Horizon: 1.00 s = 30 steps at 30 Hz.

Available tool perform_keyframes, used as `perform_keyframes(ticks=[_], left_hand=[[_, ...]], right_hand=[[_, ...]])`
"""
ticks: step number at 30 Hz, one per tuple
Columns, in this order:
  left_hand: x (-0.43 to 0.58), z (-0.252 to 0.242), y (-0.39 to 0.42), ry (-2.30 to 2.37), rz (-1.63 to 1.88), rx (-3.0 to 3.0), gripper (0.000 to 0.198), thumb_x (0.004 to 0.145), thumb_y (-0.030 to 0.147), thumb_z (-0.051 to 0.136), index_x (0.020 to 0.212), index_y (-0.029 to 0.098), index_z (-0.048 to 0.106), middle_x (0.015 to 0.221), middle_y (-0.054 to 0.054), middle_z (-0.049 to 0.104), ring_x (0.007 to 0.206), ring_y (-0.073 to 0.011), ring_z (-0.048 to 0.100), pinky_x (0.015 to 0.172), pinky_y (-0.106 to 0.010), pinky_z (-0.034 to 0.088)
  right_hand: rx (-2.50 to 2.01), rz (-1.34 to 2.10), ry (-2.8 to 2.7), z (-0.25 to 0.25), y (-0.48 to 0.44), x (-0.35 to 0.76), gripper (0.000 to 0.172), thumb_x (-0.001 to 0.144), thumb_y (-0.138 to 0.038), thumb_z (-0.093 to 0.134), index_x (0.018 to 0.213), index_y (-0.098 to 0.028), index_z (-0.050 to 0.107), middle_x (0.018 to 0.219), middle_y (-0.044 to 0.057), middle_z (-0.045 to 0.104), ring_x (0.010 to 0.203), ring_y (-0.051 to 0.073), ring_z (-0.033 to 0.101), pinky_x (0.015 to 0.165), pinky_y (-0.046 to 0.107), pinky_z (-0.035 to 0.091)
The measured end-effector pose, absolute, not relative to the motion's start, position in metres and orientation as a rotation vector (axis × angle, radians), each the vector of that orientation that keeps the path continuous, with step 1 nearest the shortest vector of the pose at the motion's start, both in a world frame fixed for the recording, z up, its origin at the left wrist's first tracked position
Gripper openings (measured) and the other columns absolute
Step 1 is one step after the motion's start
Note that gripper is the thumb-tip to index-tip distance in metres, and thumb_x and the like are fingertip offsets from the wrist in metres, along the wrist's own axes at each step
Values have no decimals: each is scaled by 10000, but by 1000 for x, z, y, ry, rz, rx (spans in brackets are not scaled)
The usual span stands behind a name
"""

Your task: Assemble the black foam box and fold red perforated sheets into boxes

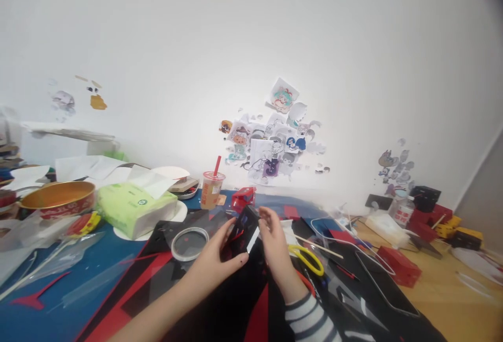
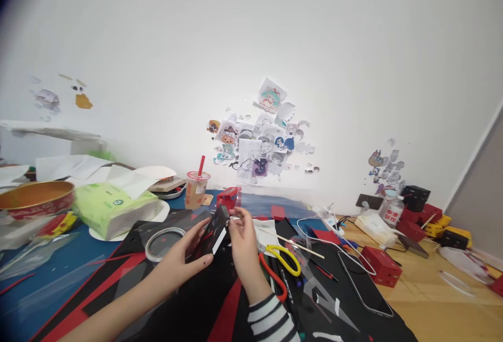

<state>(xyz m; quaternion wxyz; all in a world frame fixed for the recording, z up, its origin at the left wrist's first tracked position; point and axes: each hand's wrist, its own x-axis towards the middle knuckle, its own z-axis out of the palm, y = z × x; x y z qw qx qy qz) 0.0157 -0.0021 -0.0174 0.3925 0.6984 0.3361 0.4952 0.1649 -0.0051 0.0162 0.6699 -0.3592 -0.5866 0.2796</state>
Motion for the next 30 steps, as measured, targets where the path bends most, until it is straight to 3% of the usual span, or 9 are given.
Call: perform_keyframes(ticks=[5,9,13,17,23,27,30], left_hand=[[13,-10,-6,1180,1392,1873,659,715,415,570,1275,122,385,1314,-178,451,1207,-301,440,1003,-473,346],[12,-8,-7,1282,1456,1957,652,721,430,555,1271,128,378,1283,-173,474,1210,-302,427,991,-485,348],[12,-10,-6,1187,1418,1931,747,709,460,580,1335,153,312,1355,-151,422,1241,-290,401,1008,-450,348],[14,-11,-6,1151,1411,1807,739,702,472,585,1329,158,350,1344,-139,450,1214,-300,437,974,-444,390],[13,-7,-8,1198,1474,1735,890,697,482,597,1399,127,182,1304,-167,478,1147,-287,505,926,-423,426],[13,-8,-10,1247,1474,1757,869,702,501,584,1394,143,200,1278,-154,500,1127,-285,523,901,-404,442],[12,-9,-10,1301,1446,1850,872,704,505,572,1400,146,188,1301,-155,485,1168,-290,486,912,-409,427]], right_hand=[[-890,414,-1436,11,-25,164,58,817,-233,507,866,-208,525,834,20,616,794,155,604,740,291,483],[-806,542,-1526,9,-33,158,136,757,-145,550,870,-215,529,816,-7,590,783,136,595,725,258,483],[-772,750,-1425,9,-28,158,92,730,-168,584,805,-210,554,773,-16,583,748,126,595,708,242,488],[-724,808,-1357,9,-26,158,163,714,-192,607,854,-219,527,798,-13,591,759,132,602,723,259,493],[-932,573,-1388,6,-32,147,166,763,-178,547,922,-213,513,853,17,586,757,151,605,692,282,503],[-1049,332,-1508,5,-34,146,79,802,-187,522,858,-197,577,821,39,619,751,181,592,693,317,479],[-1066,96,-1648,5,-35,148,143,845,-168,473,818,-187,612,799,50,625,767,192,569,701,324,445]])
